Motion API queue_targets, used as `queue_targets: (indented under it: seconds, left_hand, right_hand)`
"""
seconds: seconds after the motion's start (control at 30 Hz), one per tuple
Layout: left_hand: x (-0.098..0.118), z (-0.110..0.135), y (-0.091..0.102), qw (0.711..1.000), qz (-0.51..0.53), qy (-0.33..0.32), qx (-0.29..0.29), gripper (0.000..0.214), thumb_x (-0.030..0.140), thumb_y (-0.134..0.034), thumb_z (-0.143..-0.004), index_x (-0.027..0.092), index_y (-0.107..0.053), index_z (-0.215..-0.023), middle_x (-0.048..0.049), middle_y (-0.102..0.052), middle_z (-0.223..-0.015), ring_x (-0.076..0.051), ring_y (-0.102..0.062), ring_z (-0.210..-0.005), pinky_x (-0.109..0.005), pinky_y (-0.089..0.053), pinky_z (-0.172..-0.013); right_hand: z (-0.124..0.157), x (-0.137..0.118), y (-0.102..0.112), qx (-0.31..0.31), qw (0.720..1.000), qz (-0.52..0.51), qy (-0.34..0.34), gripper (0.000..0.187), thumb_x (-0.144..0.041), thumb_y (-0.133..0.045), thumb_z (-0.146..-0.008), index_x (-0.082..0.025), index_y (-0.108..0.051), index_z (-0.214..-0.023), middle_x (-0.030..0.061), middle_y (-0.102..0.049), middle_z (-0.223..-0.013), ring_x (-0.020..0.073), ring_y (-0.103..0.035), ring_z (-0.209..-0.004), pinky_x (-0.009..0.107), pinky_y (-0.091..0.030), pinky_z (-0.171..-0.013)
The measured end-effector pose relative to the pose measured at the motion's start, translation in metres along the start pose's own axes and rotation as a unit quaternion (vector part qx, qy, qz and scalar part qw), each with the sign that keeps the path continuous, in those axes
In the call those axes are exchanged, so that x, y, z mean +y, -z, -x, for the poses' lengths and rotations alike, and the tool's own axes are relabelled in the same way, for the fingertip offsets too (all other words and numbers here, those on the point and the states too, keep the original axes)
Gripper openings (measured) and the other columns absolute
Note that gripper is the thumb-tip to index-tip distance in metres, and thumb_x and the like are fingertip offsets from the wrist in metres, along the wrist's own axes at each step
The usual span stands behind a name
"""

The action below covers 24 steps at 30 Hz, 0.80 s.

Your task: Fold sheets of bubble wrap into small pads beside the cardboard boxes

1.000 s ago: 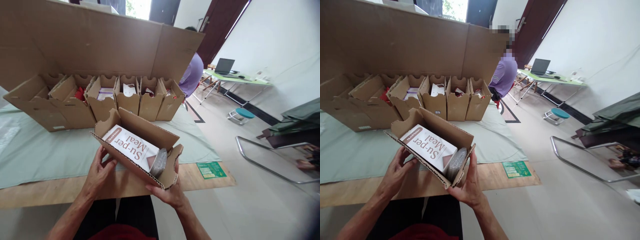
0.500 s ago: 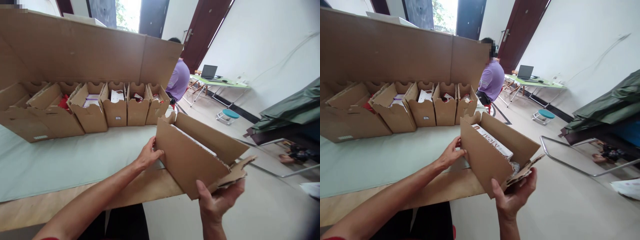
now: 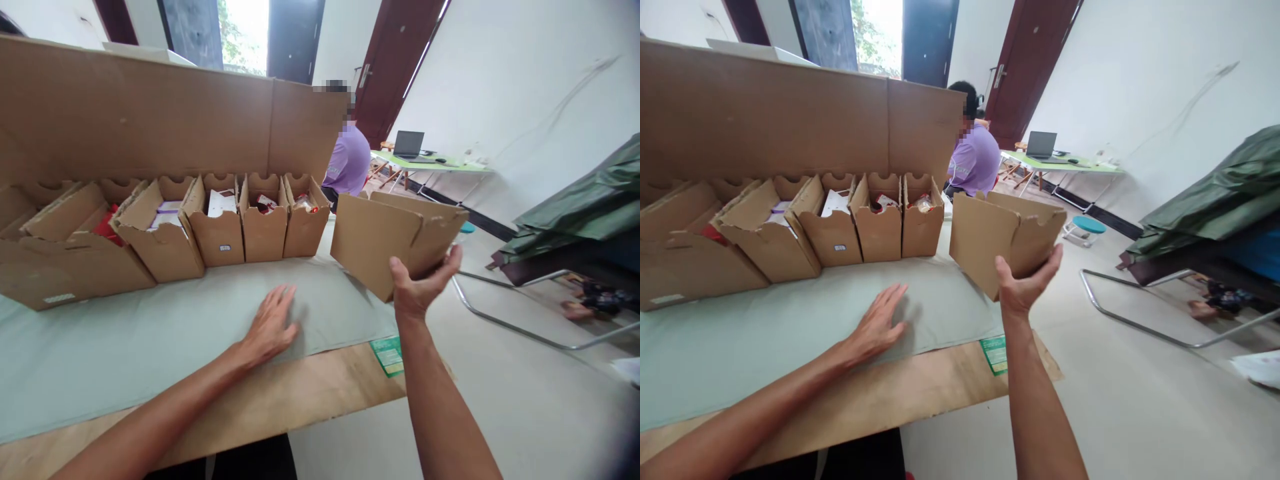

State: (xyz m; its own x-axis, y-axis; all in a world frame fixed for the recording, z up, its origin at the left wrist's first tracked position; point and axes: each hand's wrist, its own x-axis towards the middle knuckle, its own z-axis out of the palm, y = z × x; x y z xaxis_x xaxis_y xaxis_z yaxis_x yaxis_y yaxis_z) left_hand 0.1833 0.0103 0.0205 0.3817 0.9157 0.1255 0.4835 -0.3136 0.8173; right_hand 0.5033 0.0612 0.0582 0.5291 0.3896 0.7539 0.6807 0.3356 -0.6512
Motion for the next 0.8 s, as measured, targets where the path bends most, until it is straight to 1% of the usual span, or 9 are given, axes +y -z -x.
queue_targets:
  seconds: [0.07,0.13,0.2,0.3,0.4,0.53,0.63,0.7,0.8]
  left_hand:
    - [-0.026,0.028,0.01,0.988,-0.152,-0.005,-0.003,0.074,0.03,-0.06,-0.085,0.017,-0.044,-0.156,-0.0176,-0.036,-0.169,-0.036,-0.027,-0.159,-0.059,-0.024,-0.128]
    - [-0.045,0.047,0.016,0.969,-0.248,-0.019,-0.012,0.064,0.035,-0.056,-0.093,0.019,-0.048,-0.154,-0.016,-0.038,-0.168,-0.035,-0.03,-0.158,-0.06,-0.026,-0.127]
    - [-0.052,0.056,0.018,0.953,-0.301,-0.031,-0.023,0.057,0.039,-0.053,-0.098,0.021,-0.052,-0.152,-0.0153,-0.041,-0.167,-0.035,-0.033,-0.157,-0.061,-0.026,-0.127]
    - [-0.049,0.058,0.016,0.94,-0.337,-0.036,-0.029,0.054,0.041,-0.053,-0.1,0.022,-0.055,-0.15,-0.0159,-0.042,-0.166,-0.035,-0.036,-0.156,-0.061,-0.028,-0.127]
    - [-0.042,0.056,0.014,0.938,-0.342,-0.038,-0.027,0.055,0.042,-0.054,-0.099,0.022,-0.056,-0.15,-0.0163,-0.044,-0.165,-0.035,-0.038,-0.155,-0.061,-0.029,-0.126]
    - [-0.04,0.056,0.015,0.942,-0.333,-0.035,-0.022,0.055,0.042,-0.056,-0.097,0.021,-0.058,-0.149,-0.0161,-0.045,-0.164,-0.036,-0.039,-0.154,-0.061,-0.029,-0.126]
    - [-0.038,0.056,0.016,0.944,-0.328,-0.028,-0.028,0.056,0.04,-0.056,-0.097,0.02,-0.057,-0.149,-0.0172,-0.044,-0.165,-0.037,-0.038,-0.155,-0.061,-0.028,-0.127]
    - [-0.035,0.055,0.017,0.944,-0.327,-0.021,-0.037,0.056,0.04,-0.055,-0.098,0.018,-0.057,-0.15,-0.0184,-0.043,-0.165,-0.037,-0.036,-0.155,-0.061,-0.028,-0.127]
    - [-0.032,0.054,0.018,0.945,-0.323,-0.017,-0.047,0.056,0.039,-0.055,-0.098,0.018,-0.056,-0.15,-0.0185,-0.042,-0.165,-0.037,-0.036,-0.156,-0.061,-0.027,-0.127]
  right_hand:
    - [-0.016,0.017,-0.028,0.026,0.999,0.032,0.035,0.112,-0.057,-0.072,-0.066,-0.021,-0.019,-0.158,0.0186,-0.036,-0.16,0.0377,-0.038,-0.15,0.062,-0.029,-0.123]
    - [-0.027,0.028,-0.058,0.055,0.996,0.05,0.049,0.107,-0.055,-0.07,-0.068,-0.019,-0.02,-0.157,0.0201,-0.04,-0.156,0.0377,-0.04,-0.147,0.06,-0.032,-0.121]
    - [-0.03,0.032,-0.085,0.068,0.995,0.061,0.047,0.104,-0.054,-0.069,-0.069,-0.017,-0.023,-0.155,0.0219,-0.042,-0.153,0.0383,-0.042,-0.145,0.06,-0.033,-0.12]
    - [-0.018,0.032,-0.113,0.028,0.996,0.084,0.031,0.102,-0.056,-0.069,-0.069,-0.016,-0.027,-0.153,0.0233,-0.045,-0.151,0.0397,-0.044,-0.143,0.062,-0.032,-0.12]
    - [0.006,0.033,-0.119,-0.046,0.994,0.103,0.013,0.107,-0.058,-0.071,-0.072,-0.012,-0.024,-0.156,0.0263,-0.041,-0.155,0.0396,-0.039,-0.147,0.06,-0.03,-0.122]
    - [0.03,0.039,-0.108,-0.12,0.984,0.128,-0.019,0.113,-0.059,-0.074,-0.074,-0.011,-0.018,-0.159,0.0277,-0.031,-0.162,0.0388,-0.029,-0.153,0.061,-0.028,-0.123]
    - [0.031,0.041,-0.108,-0.148,0.98,0.131,-0.021,0.115,-0.055,-0.075,-0.073,-0.008,-0.016,-0.16,0.029,-0.029,-0.162,0.0386,-0.025,-0.154,0.06,-0.024,-0.125]
    - [0.027,0.039,-0.115,-0.16,0.978,0.13,-0.019,0.115,-0.053,-0.075,-0.074,-0.006,-0.016,-0.16,0.0297,-0.028,-0.162,0.0386,-0.024,-0.154,0.059,-0.022,-0.126]
    - [0.022,0.032,-0.129,-0.17,0.977,0.129,-0.023,0.112,-0.051,-0.075,-0.075,-0.006,-0.016,-0.16,0.0298,-0.028,-0.162,0.0392,-0.023,-0.154,0.061,-0.022,-0.125]
